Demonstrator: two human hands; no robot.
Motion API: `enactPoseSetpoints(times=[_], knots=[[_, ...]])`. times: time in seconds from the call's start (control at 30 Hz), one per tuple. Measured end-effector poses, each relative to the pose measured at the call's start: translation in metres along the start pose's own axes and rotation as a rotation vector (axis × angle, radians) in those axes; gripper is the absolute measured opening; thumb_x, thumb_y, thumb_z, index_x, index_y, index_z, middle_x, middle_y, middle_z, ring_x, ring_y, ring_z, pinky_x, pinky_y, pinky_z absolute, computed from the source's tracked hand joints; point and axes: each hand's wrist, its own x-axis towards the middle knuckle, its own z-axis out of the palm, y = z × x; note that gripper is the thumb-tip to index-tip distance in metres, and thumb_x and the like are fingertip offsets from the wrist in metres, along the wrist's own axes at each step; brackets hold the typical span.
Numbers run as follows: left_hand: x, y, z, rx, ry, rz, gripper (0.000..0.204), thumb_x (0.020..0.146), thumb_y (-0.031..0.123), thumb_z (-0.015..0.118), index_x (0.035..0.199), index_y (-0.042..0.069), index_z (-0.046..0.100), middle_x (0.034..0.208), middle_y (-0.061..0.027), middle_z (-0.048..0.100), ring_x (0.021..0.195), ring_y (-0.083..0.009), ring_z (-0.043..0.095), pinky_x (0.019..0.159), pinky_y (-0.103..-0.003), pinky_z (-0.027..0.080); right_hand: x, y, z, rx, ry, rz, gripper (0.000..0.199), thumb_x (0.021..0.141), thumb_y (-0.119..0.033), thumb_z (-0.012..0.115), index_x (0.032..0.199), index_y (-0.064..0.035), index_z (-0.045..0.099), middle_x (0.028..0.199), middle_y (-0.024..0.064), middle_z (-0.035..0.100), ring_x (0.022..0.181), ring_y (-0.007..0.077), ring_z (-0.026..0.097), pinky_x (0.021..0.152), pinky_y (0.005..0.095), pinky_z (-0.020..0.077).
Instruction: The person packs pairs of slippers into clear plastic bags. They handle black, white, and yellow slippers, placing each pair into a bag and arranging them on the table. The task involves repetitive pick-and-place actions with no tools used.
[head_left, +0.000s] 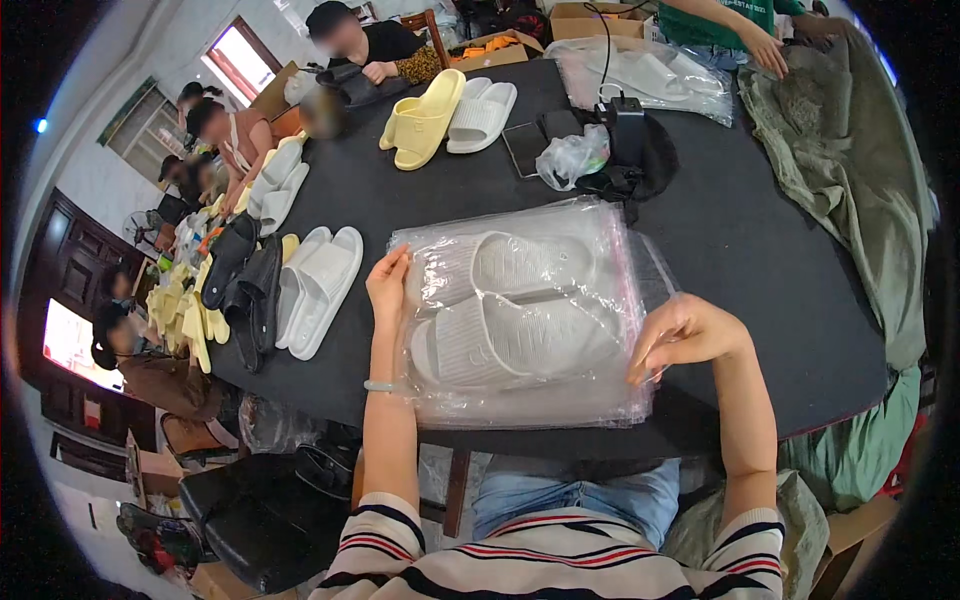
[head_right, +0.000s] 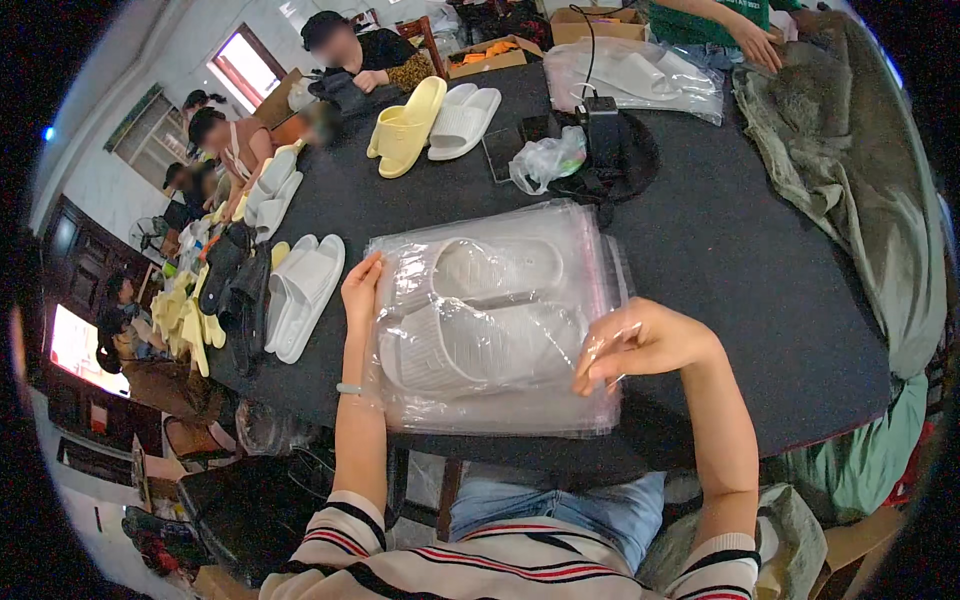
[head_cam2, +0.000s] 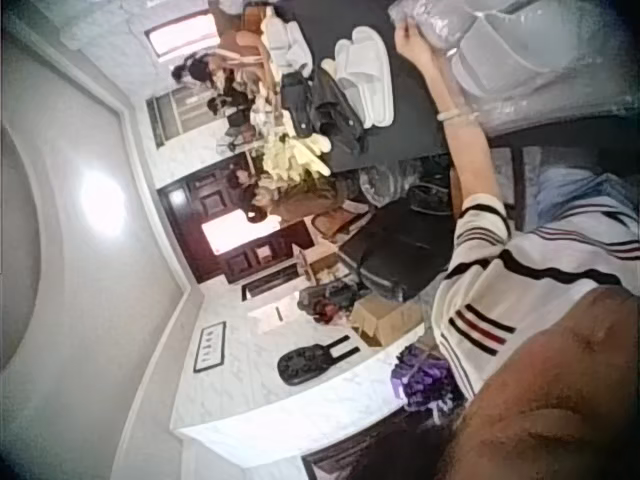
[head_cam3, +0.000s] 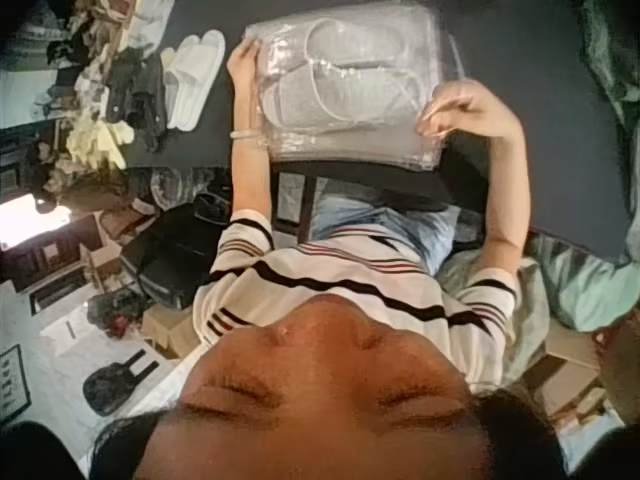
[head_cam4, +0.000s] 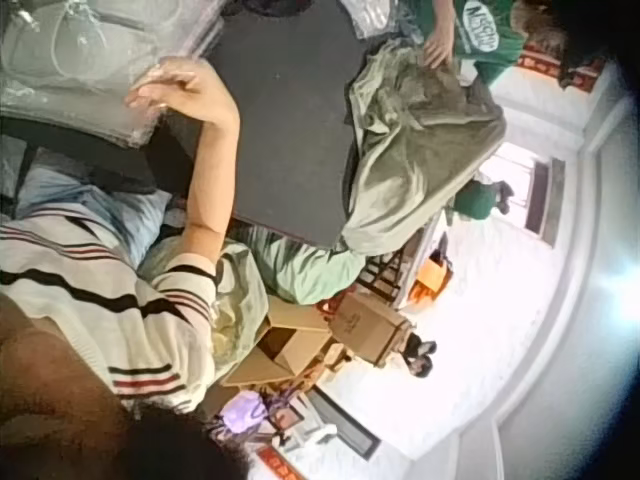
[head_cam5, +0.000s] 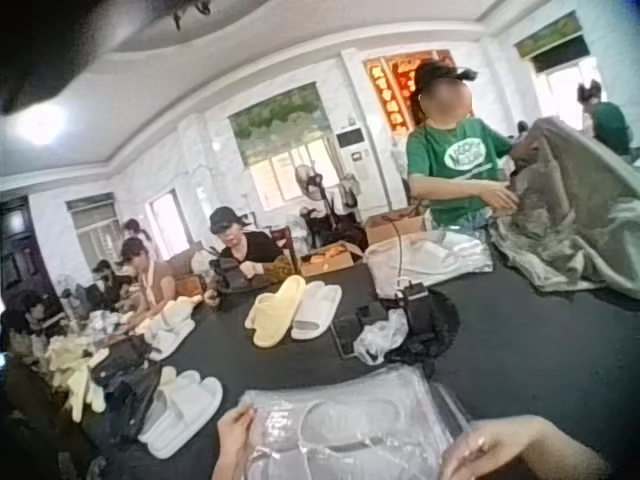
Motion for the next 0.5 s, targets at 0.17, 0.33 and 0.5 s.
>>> enactPoseSetpoints(times=[0.17,0.33,0.5], knots=[[-0.008,0.013,0.011,-0.195,-0.057,-0.109,0.031,0.093,0.005,0.058,0.123,-0.004,0.059,0.112,-0.0091,0.065,0.093,-0.013,0.061,0.084,-0.026,0.05,-0.001,0.024,-0.021,0.03,-0.156,-0.022,0.031,0.087,-0.022,0.069,0.105,0.0025,0.067,0.1,0.017,0.069,0.091,0.0251,0.068,0.074,0.0344,0.0547],[-0.017,0.027,0.021,-0.187,-0.201,-0.082,0.051,0.094,0.005,0.054,0.141,-0.004,0.036,0.134,-0.0137,0.051,0.117,-0.0189,0.052,0.098,-0.031,0.044,0.003,0.084,-0.035,0.705,0.068,-0.289,0.058,0.082,-0.047,0.067,0.1,0.0079,0.065,0.102,0.023,0.067,0.091,0.0368,0.065,0.079,0.0398,0.0524],[-0.007,0.026,0.0,-0.041,-0.376,-0.15,0.056,0.093,0.008,0.056,0.143,-0.004,0.033,0.14,-0.0155,0.044,0.125,-0.0208,0.047,0.103,-0.032,0.039,0.009,0.102,-0.043,0.642,0.323,-0.092,0.031,0.08,-0.018,0.066,0.099,0.006,0.064,0.111,0.0237,0.064,0.108,0.037,0.059,0.096,0.0421,0.0451]])
